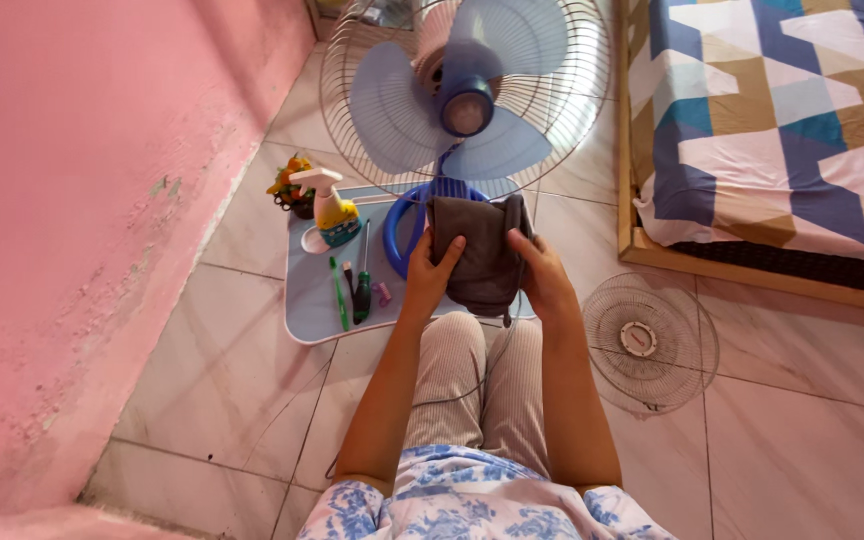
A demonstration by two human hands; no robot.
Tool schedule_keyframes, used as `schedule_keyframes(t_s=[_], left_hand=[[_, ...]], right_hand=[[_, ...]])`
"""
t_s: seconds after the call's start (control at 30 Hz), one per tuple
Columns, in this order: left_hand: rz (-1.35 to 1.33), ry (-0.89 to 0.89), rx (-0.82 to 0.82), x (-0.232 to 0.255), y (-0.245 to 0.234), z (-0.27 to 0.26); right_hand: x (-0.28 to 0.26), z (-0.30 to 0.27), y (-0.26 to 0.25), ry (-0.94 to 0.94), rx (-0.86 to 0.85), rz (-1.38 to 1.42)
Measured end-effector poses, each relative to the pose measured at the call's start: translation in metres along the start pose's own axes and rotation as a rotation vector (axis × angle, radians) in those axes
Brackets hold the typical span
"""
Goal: The person reassembles an electric fan by first coiling and placing the power cord, then attaching the front grille to the fan head and securing it with a screwdriver. The person uses a cloth to wipe the cord and a green-handled screwdriver to tighten the grille.
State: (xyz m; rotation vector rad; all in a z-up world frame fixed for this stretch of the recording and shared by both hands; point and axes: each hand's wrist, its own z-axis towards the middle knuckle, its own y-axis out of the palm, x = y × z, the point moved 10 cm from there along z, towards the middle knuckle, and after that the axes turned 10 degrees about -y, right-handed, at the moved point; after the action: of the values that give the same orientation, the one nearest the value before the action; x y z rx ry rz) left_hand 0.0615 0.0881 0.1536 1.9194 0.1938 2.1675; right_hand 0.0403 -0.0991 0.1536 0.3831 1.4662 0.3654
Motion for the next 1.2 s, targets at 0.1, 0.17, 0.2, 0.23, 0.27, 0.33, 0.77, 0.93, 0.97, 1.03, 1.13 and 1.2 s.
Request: schedule_keyframes(t_s=[0.1, 0.17, 0.2, 0.23, 0.27, 0.33, 0.77, 0.93, 0.97, 1.03, 1.13, 1.2], left_hand=[[0.099, -0.079, 0.111, -0.008, -0.026, 0.000], [0.130, -0.030, 0.160, -0.002, -0.041, 0.000], [0.148, -0.006, 0.186, 0.002, -0.049, 0.001], [0.135, -0.008, 0.188, 0.003, -0.055, 0.001], [0.122, -0.009, 0.190, 0.004, -0.061, 0.001], [0.103, -0.018, 0.199, 0.007, -0.074, 0.000], [-0.031, -0.038, 0.340, 0.005, -0.165, -0.010], [-0.072, -0.057, 0.384, -0.003, -0.201, -0.019], [-0.078, -0.069, 0.391, -0.003, -0.208, -0.017], [-0.050, -0.111, 0.424, -0.005, -0.221, -0.022], [0.012, -0.156, 0.472, -0.006, -0.239, -0.031], [-0.008, -0.127, 0.471, -0.003, -0.249, -0.038]], right_hand=[[0.007, 0.005, 0.002, -0.050, 0.029, 0.000], [0.009, 0.008, 0.009, -0.070, 0.030, 0.023], [0.010, 0.010, 0.014, -0.079, 0.024, 0.026], [0.011, 0.012, 0.019, -0.088, 0.018, 0.029], [0.012, 0.014, 0.024, -0.112, 0.025, 0.028], [0.014, 0.017, 0.032, -0.156, 0.040, 0.027], [0.074, 0.043, 0.089, -0.155, -0.020, 0.056], [0.103, 0.045, 0.110, -0.096, -0.007, 0.081], [0.109, 0.047, 0.114, -0.085, -0.009, 0.088], [0.122, 0.050, 0.120, -0.061, -0.013, 0.101], [0.138, 0.058, 0.130, -0.073, -0.038, 0.096], [0.153, 0.062, 0.140, -0.059, -0.065, 0.111]])
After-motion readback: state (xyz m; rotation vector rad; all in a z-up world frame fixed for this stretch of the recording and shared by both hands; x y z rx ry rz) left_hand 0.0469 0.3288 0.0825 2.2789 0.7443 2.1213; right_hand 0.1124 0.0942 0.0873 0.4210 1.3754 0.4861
